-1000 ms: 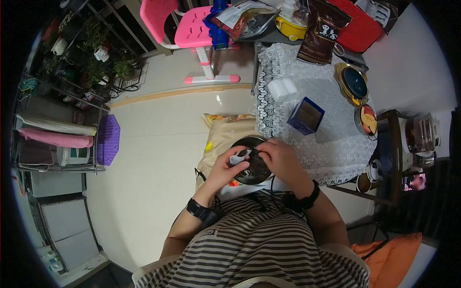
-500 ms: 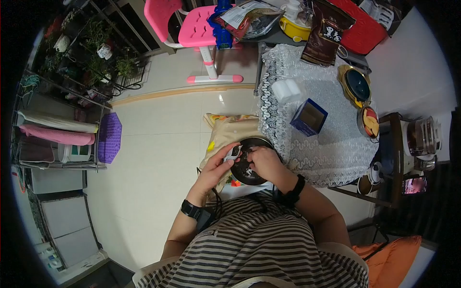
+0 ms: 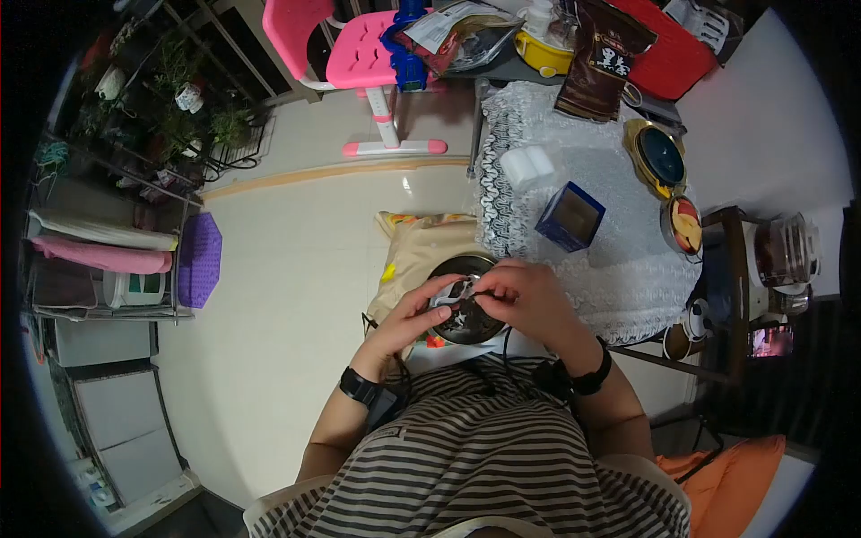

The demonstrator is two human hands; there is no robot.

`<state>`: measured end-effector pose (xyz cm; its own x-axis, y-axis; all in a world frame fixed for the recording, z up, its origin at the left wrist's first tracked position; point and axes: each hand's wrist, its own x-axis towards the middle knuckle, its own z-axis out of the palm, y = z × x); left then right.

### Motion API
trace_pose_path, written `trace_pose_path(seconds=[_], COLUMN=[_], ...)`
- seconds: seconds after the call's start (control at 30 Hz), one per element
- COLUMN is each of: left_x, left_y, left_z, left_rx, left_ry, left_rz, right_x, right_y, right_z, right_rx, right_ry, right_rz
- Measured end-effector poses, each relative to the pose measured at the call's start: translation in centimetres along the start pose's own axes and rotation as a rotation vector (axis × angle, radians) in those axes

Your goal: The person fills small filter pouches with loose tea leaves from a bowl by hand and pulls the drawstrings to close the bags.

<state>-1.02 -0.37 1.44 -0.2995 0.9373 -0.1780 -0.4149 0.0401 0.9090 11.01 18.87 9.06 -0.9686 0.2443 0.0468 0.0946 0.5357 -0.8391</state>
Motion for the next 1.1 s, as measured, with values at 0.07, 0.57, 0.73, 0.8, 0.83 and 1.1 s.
trace_pose_path(seconds=[0.07,0.57,0.73,0.8,0.83,1.1], left_x=[0.1,0.5,0.6,0.6,0.5,0.4], left_y=[-0.2,-0.7,-0.9,-1.0,-1.1,-0.7], left_z=[0.2,1.2,1.3,1.2,1.2,1.1], left_rx=[0.051,0.135,0.069,0.076,0.075,0.07], left_ry=[-0.01,-0.043,-0.038,-0.052,-0.051,-0.043], left_rz=[0.007,-0.003,-0.018,-0.005,-0.005,-0.02], right_x=[0.0,0.0,-0.2,-0.2,-0.3,-1.0], right_y=[-0.4,-0.7,-0.8,-1.1,-1.3,-0.5], right_z=[-0.2,-0.1,0.1,0.0,-0.1,-0.8], right_rx=[0.006,-0.125,-0.152,-0.144,-0.136,-0.201], right_ry=[-0.011,-0.079,-0.038,-0.059,-0.079,0.068], right_rz=[-0.026,-0.137,-0.186,-0.161,-0.137,-0.249])
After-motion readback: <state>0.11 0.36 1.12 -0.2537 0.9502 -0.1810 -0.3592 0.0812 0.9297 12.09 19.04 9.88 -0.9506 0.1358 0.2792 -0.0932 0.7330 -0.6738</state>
